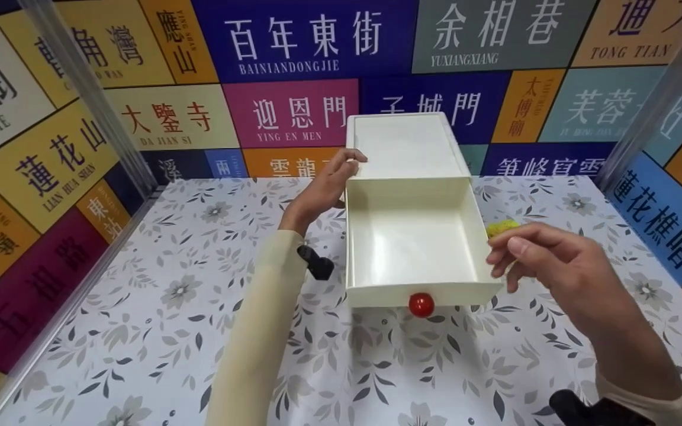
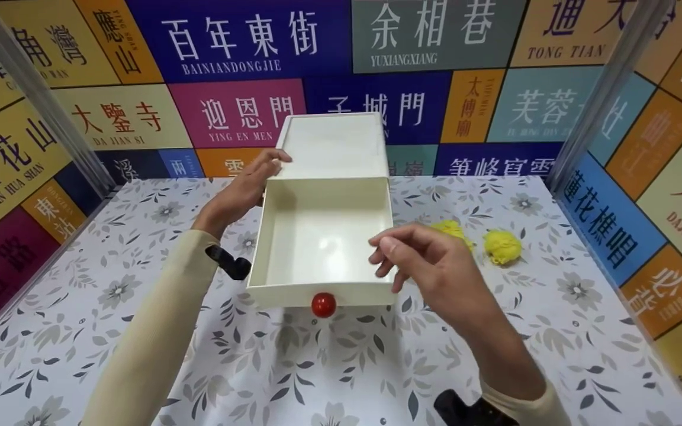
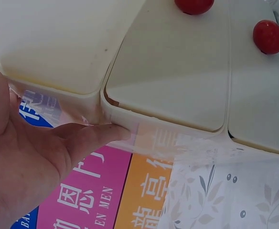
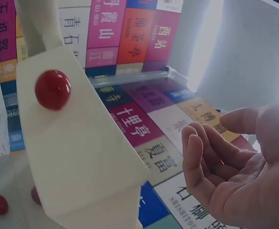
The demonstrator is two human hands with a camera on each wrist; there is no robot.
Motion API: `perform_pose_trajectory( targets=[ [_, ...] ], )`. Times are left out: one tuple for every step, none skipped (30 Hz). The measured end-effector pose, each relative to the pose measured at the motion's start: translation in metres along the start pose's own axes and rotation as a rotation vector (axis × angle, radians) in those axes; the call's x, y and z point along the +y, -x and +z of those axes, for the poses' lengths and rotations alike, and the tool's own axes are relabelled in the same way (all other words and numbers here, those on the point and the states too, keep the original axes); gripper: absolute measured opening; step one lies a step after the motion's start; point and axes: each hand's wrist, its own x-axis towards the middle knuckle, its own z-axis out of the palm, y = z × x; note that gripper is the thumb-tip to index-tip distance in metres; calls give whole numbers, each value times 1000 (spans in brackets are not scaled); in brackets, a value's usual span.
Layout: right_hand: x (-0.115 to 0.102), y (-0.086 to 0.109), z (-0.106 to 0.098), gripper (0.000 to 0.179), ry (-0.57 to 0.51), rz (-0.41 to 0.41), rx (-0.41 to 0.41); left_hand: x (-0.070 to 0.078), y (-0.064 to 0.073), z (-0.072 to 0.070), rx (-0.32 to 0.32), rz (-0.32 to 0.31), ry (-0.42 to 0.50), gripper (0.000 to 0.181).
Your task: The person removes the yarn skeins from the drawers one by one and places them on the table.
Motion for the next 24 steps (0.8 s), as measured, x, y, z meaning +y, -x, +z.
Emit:
perform_pose_trajectory(
  targets=[
    [2,2,2,23,-34,-9,-54,0,0,0,0,-1,2,24],
    [4,3,4,24,-52,-19,-114,0,0,0,0,-3,3,24],
    [7,5,6,26,-52,-32,-177,0,0,1,1,-5,6,23],
    [9,6,8,27,-58,-36,-240,0,0,1,2,-6,10,23],
    [11,7,9,28,-65,-41,-302,0,0,1,2,-5,10,23],
    [13,9,11,29,-63,-44,-359,0,0,1,-1,-3,9,23],
    [15,10,13,29,-64,-37,-407,0,0,1,-3,-3,10,23],
    [16,10,15,29,-65,-23,-447,0,0,0,-6,-2,11,23],
    [17,11,17,28,-64,-3,-484,1,0,0,-8,0,12,24],
    [18,12,20,26,-62,18,-517,1,1,0,-9,2,10,23],
    [19,13,22,25,-59,39,-547,1,1,0,-9,2,7,23],
    [20,13,25,25,-56,60,-577,2,1,-1,-8,-1,7,23],
    [21,13,27,25,-55,95,-605,2,1,-1,-7,-5,8,23],
    [23,13,28,26,-49,129,-633,2,2,-1,-6,-8,7,23],
    [24,13,30,28,-44,162,-663,2,2,-1,-5,-11,8,22],
    [26,13,31,29,-35,199,-689,2,2,-1,-4,-14,5,22],
    [28,13,33,31,-25,234,-711,1,2,-1,-4,-14,6,23],
    [30,13,34,33,-14,265,-727,1,2,-1,-4,-15,3,23],
    [32,13,35,35,-4,295,-738,1,2,-1,-4,-15,1,23],
    [34,13,37,36,3,314,-745,1,2,-1,-4,-16,-1,23],
    [37,13,39,38,6,329,-748,1,1,-1,-5,-16,-2,23],
    [39,12,41,40,2,342,-747,1,1,-1,-6,-15,-2,23],
    [41,12,43,41,-10,350,-747,1,1,-1,-7,-15,-3,23],
    [43,12,44,43,-31,363,-743,1,1,0,-7,-15,-4,23]
  ],
)
